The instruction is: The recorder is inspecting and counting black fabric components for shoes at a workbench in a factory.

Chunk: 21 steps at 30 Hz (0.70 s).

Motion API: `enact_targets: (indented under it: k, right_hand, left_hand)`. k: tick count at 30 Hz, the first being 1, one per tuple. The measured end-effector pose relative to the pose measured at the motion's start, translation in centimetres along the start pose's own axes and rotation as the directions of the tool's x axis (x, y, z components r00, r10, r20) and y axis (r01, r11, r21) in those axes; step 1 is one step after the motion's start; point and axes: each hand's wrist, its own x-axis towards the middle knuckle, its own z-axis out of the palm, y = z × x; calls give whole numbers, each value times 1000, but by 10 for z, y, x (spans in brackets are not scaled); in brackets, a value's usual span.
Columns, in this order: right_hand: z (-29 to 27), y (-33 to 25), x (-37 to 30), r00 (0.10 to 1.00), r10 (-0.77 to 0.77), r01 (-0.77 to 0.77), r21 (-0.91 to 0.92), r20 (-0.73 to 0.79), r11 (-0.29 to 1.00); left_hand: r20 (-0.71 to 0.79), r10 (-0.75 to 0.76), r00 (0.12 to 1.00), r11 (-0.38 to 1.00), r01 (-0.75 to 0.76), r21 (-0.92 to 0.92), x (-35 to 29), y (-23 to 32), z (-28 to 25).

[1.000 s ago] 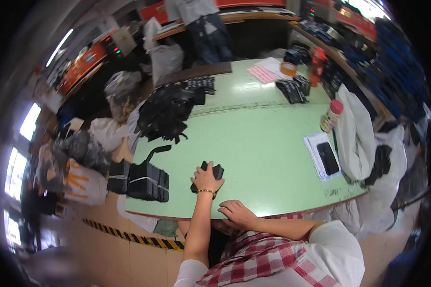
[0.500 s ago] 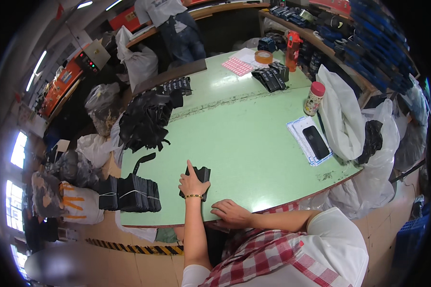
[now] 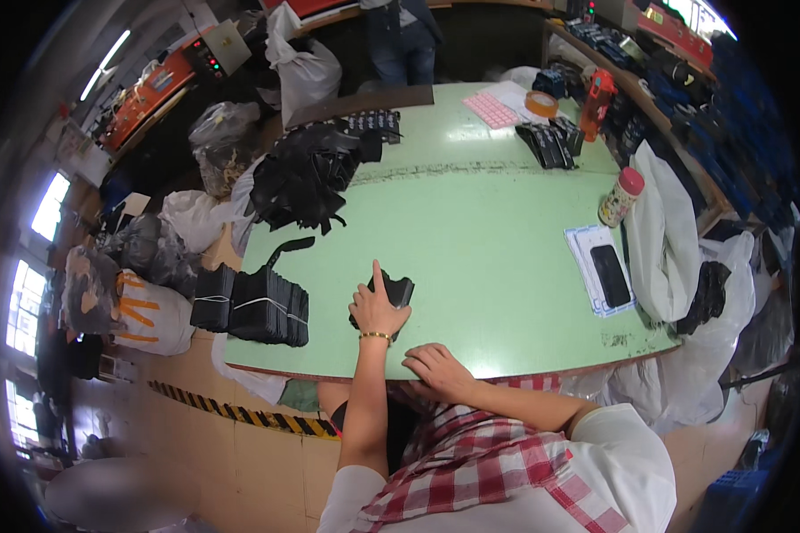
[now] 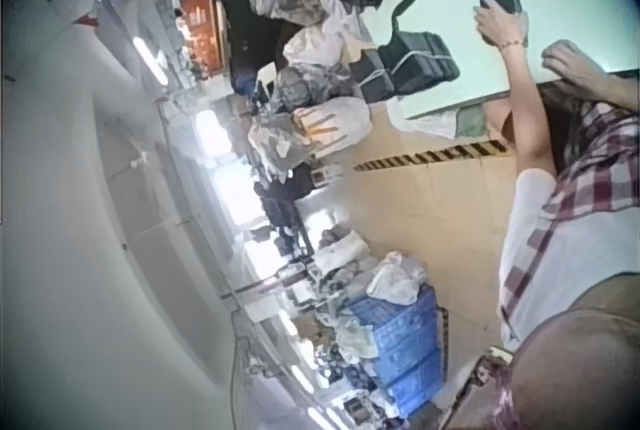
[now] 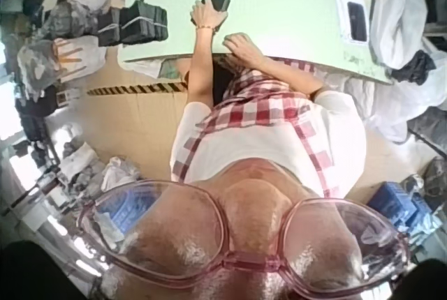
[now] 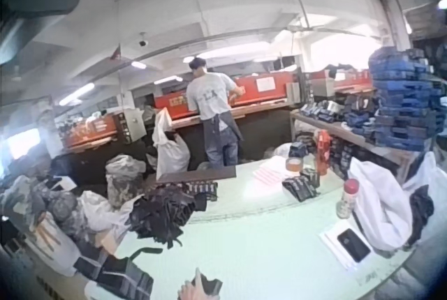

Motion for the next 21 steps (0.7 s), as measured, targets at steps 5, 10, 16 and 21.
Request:
enact_targets:
  k: [5, 10, 16, 21]
  right_hand:
    - [1, -6, 3, 1000, -1, 0, 20, 23, 1000]
    - [-1, -11, 3, 997, -15, 17, -25, 76, 1000]
    - [1, -9, -2, 994, -5, 10, -47, 107, 999]
    - [-1, -9, 0, 995, 26, -25, -18, 92, 1000]
  left_hand:
    - [-222, 49, 974, 998, -59, -38, -12, -8, 10]
    - [-290, 52, 956, 997, -67, -43, -9, -12, 16]
    - [-235, 63, 970, 997, -49, 63, -17, 2, -7]
    - [-411, 282, 867, 935, -345, -84, 18, -2, -5]
